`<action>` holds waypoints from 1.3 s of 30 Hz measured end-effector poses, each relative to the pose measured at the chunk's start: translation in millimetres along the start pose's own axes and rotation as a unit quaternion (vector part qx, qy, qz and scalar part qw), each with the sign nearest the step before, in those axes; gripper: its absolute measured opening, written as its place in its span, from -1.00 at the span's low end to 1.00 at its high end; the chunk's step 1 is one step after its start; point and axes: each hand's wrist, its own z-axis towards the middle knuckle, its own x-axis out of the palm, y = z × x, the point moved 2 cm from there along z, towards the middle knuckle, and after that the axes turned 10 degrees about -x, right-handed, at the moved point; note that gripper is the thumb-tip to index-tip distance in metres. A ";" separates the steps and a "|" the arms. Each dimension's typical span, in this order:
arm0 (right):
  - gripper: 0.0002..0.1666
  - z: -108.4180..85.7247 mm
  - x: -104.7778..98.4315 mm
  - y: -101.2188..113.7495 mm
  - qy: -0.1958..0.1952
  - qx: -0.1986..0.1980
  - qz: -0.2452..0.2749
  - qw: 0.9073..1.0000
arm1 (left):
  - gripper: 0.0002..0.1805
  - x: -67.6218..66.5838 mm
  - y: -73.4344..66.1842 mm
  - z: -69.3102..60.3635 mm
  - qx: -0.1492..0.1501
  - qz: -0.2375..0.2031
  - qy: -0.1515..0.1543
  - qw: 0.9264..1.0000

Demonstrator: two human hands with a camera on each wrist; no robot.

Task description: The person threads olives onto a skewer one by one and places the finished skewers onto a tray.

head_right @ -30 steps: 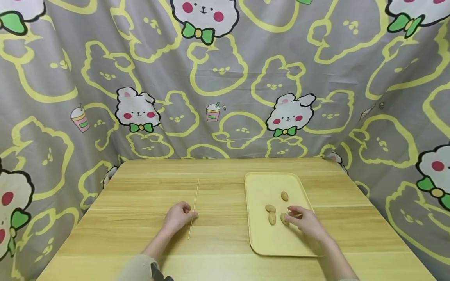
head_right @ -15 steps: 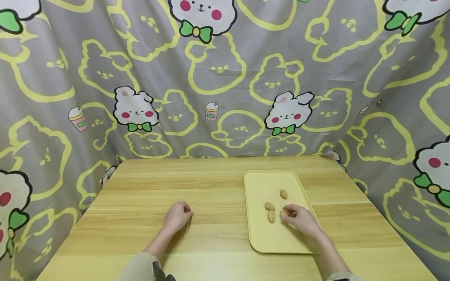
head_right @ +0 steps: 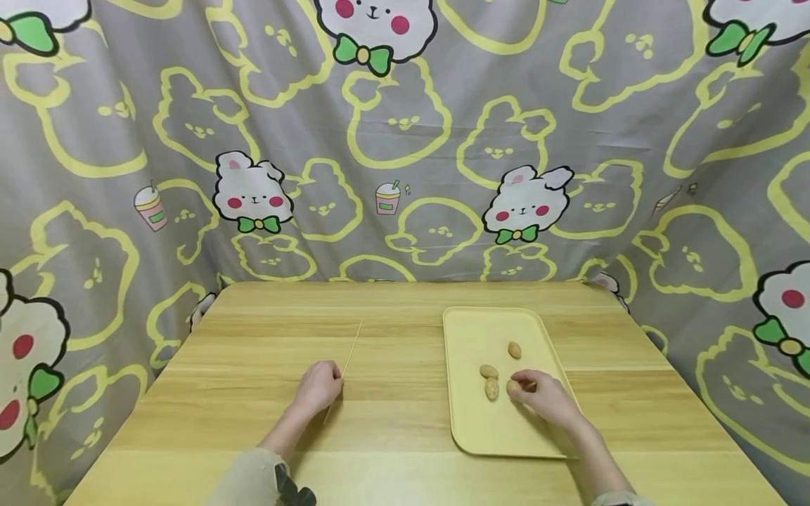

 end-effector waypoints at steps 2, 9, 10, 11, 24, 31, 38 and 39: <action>-0.53 -0.4 -0.2 -0.6 0.001 0.000 0.002 1.000 | -0.91 0.1 -0.2 -0.2 -0.005 0.001 0.001 1.000; -0.53 0.6 -0.8 -2.6 0.003 -0.005 0.007 1.000 | -0.68 0.8 -0.3 0.5 -0.029 0.001 -0.003 1.000; -0.53 0.8 -1.0 -2.7 0.003 -0.005 0.008 1.000 | -0.67 0.1 -0.2 0.9 -0.029 0.005 -0.006 1.000; -0.52 0.9 -1.2 -2.7 0.003 -0.005 0.009 1.000 | -0.68 -0.5 0.1 1.4 -0.030 0.007 -0.009 0.999; -0.53 2.5 -4.7 -2.7 0.003 -0.011 0.001 1.000 | -0.85 -8.1 2.9 3.0 -0.022 0.033 -0.035 0.999; -0.50 0.3 -4.3 -4.5 -0.008 -0.005 0.006 1.000 | -0.89 -10.9 6.3 1.3 0.022 0.000 -0.041 0.999; -0.46 -1.3 -3.1 -0.1 -0.014 0.002 0.022 1.000 | -0.94 -13.7 9.3 -2.1 0.066 -0.035 -0.036 0.997; -0.45 -0.7 -3.0 1.2 -0.016 0.002 0.027 1.000 | -0.94 -14.7 8.8 -3.2 0.077 -0.039 -0.033 0.996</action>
